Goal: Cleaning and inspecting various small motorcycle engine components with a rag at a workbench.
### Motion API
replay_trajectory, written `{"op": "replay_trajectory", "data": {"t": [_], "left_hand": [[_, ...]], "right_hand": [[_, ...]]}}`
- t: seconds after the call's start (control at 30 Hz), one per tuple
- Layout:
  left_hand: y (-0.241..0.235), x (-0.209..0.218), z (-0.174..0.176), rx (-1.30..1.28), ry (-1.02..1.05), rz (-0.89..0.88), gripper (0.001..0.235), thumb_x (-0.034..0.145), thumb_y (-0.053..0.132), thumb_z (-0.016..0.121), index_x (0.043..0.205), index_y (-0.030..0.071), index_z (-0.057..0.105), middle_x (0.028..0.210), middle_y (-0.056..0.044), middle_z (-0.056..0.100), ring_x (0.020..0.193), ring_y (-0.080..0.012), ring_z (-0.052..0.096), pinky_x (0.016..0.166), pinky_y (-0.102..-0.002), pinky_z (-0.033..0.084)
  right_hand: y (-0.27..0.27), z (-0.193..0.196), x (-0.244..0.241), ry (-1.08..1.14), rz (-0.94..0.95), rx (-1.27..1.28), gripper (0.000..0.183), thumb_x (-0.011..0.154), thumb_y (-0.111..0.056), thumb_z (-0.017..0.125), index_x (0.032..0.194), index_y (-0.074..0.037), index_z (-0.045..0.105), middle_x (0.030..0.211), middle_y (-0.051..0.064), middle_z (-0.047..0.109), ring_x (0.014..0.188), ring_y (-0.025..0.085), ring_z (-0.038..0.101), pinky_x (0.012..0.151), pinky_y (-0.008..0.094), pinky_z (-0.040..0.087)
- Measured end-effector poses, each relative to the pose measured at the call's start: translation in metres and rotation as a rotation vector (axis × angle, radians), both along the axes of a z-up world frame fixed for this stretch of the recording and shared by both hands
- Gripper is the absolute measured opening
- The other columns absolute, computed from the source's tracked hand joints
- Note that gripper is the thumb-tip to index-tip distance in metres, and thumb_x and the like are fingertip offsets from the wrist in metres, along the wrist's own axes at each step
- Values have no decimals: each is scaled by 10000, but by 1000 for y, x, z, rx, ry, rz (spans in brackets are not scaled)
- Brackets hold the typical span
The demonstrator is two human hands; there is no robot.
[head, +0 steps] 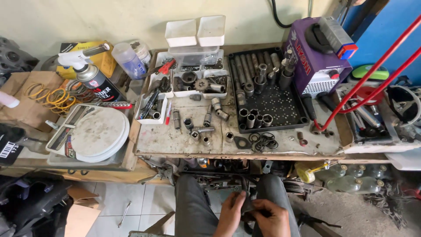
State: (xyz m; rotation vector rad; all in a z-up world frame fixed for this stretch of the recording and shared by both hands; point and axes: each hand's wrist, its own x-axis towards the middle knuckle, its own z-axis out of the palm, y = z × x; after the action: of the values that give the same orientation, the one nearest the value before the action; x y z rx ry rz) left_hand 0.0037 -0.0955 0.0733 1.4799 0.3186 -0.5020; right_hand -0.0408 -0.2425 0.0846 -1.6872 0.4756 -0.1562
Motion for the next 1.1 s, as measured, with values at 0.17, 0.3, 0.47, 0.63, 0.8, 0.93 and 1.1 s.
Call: {"op": "replay_trajectory", "data": {"t": [0.17, 0.3, 0.47, 0.63, 0.8, 0.93, 1.1], "left_hand": [[-6, -13, -35, -67, 166, 79, 555, 923, 420, 650, 1231, -27, 765, 953, -130, 788, 767, -179, 671, 670, -273, 520], [-2, -12, -17, 89, -127, 142, 404, 853, 328, 720, 1053, -5, 831, 894, -109, 870, 771, -155, 757, 727, -267, 604], [-4, -9, 37, 105, -308, 104, 292, 917, 286, 679, 974, 20, 786, 741, -48, 763, 644, -133, 618, 623, -286, 525], [-9, -14, 52, -170, -194, 74, 313, 1029, 289, 613, 891, 19, 690, 680, -15, 573, 614, -121, 476, 607, -307, 401], [-13, -8, 89, -284, -400, 85, 293, 1030, 249, 575, 1150, -3, 665, 869, -38, 652, 742, -104, 522, 685, -256, 411], [-9, -3, 115, -314, -534, -152, 676, 1045, 549, 413, 1343, -52, 497, 1051, -178, 685, 800, -222, 678, 700, -312, 575], [11, 1, 132, 338, -949, -294, 849, 1070, 634, 126, 1387, -10, 579, 1478, -267, 452, 1220, -410, 497, 1011, -529, 376]], "right_hand": [[-15, -25, -4, -160, 171, -108, 233, 633, 49, 784, 859, 23, 838, 1057, 69, 858, 845, 166, 807, 741, 252, 638], [-22, -46, -4, -432, 449, -364, 282, 808, -213, 785, 1025, -47, 853, 1497, 165, 566, 1334, 323, 593, 1073, 421, 471], [-30, -99, -15, -340, 513, -239, 611, 693, -121, 971, 1263, -52, 761, 1530, 156, 548, 1425, 286, 533, 1140, 383, 416], [-73, -130, -4, -280, 562, -316, 259, 731, -39, 814, 979, -67, 883, 1426, 46, 685, 1218, 129, 731, 981, 217, 537], [-42, -103, -15, -489, 124, 172, 292, 622, 50, 904, 701, -25, 633, 1281, 299, 701, 1148, 369, 752, 1010, 516, 600], [-49, -70, -4, -332, 189, 265, 845, 572, -50, 956, 1323, 64, 584, 1277, 284, 757, 1194, 316, 738, 1050, 417, 532], [-120, -258, -18, -460, -3, 135, 197, 860, -17, 747, 1051, 21, 772, 1087, 176, 805, 1022, 182, 739, 957, 270, 541]]}}
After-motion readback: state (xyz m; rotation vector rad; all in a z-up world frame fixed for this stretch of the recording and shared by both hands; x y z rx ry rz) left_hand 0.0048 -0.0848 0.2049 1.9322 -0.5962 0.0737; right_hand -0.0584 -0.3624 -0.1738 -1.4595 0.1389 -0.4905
